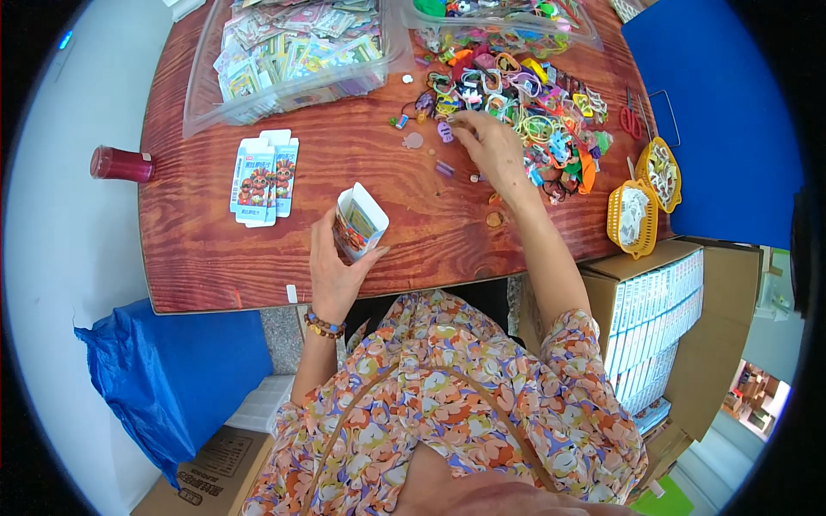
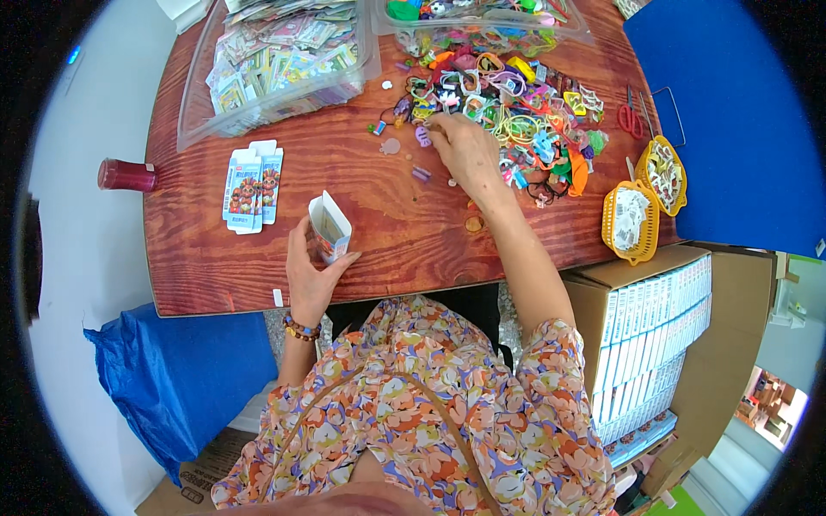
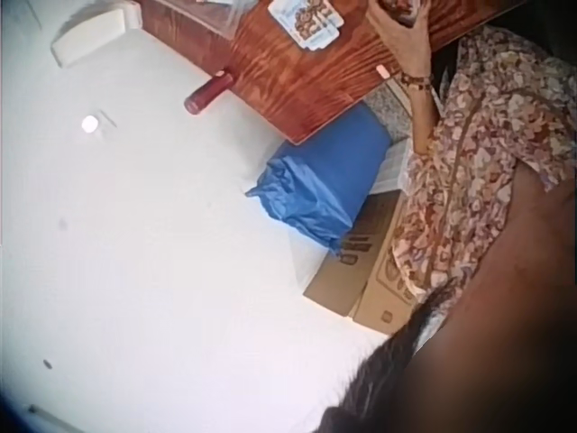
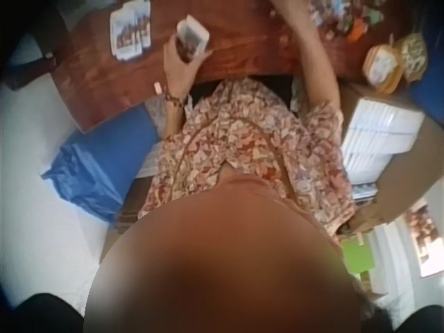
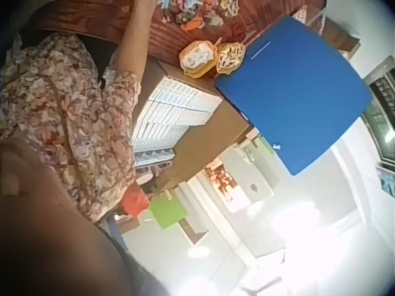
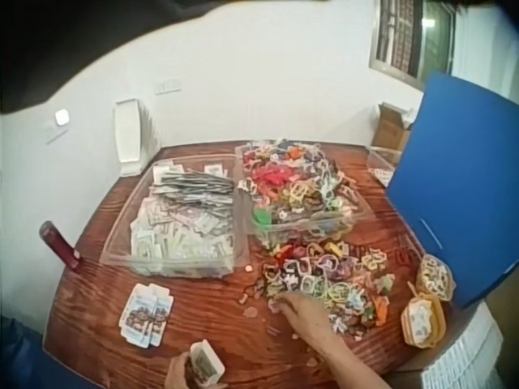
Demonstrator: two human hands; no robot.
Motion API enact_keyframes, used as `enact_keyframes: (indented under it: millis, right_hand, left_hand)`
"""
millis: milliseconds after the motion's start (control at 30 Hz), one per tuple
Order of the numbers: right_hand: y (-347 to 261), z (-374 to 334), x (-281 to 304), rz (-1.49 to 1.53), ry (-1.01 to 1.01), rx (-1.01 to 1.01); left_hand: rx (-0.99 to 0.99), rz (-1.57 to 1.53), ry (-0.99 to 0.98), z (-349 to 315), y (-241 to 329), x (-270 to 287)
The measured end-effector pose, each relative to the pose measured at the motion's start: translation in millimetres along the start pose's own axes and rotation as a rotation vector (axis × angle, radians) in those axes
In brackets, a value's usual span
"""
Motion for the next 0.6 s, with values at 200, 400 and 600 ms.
enact_keyframes:
  millis: [200, 400, 600]
  right_hand:
    - [5.9, 16.3, 11.4, -0.159, 0.106, 0.073]
    - [0.3, 27.1, 43.5, 0.632, 0.073, 0.033]
    - [8.7, 15.7, 19.5, 1.290, -0.116, -0.260]
  left_hand:
    - [0.010, -0.055, 0.012, -5.2, -8.7, -3.1]
    - [-0.003, -0.048, 0.017, -2.4, -6.7, -6.3]
    - [-0.078, 0.073, -0.005, 5.3, 3.6, -12.5]
Point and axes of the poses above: each hand's wrist, its own z-axis towards the middle knuckle, its own x-axis out of the back of the hand, y = z × x, the point moved 3 cm from there along z, towards the middle knuckle, and after that the axes turned 11 degrees about z, right-handed, at the moved point
